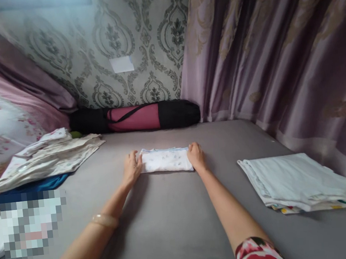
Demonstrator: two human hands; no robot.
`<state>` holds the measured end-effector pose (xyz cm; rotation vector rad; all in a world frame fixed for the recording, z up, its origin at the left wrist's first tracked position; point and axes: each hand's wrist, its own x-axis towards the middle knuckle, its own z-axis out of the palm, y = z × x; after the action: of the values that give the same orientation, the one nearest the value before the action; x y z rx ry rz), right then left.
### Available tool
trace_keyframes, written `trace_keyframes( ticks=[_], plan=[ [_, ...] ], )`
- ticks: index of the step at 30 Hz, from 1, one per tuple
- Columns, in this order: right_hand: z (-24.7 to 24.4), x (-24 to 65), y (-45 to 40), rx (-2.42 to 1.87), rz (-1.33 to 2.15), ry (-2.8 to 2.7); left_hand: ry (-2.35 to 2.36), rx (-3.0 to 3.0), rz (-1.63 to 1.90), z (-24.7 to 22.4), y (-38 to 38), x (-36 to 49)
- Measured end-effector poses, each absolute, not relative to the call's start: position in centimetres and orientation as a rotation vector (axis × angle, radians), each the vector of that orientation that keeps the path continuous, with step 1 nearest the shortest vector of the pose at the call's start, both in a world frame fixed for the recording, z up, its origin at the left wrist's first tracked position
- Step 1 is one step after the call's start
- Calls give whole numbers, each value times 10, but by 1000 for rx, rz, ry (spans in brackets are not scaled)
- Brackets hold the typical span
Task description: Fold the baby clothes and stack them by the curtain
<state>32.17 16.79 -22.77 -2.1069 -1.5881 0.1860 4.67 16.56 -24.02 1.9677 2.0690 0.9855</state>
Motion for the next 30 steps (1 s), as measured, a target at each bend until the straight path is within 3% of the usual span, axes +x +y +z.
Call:
trace_keyframes(
  ticks=[3, 7, 13, 19, 30],
  plan=[
    [-220, 298, 155, -1879, 61, -1843, 1864, 2261, 1011, -251, 147, 49],
    [-218, 258, 141, -1639, 176, -2278, 1875, 2312, 754, -261, 132, 57],
    [-231, 245, 142, -1680, 280, -2379, 1887, 2246, 586, -260, 127, 56],
    [-221, 246, 150, -1729, 393, -2431, 1891, 2174, 784, -268, 130, 54],
    [-239, 215, 159, -1579, 211, -2521, 2000, 2029, 1034, -268, 131, 50]
  ],
)
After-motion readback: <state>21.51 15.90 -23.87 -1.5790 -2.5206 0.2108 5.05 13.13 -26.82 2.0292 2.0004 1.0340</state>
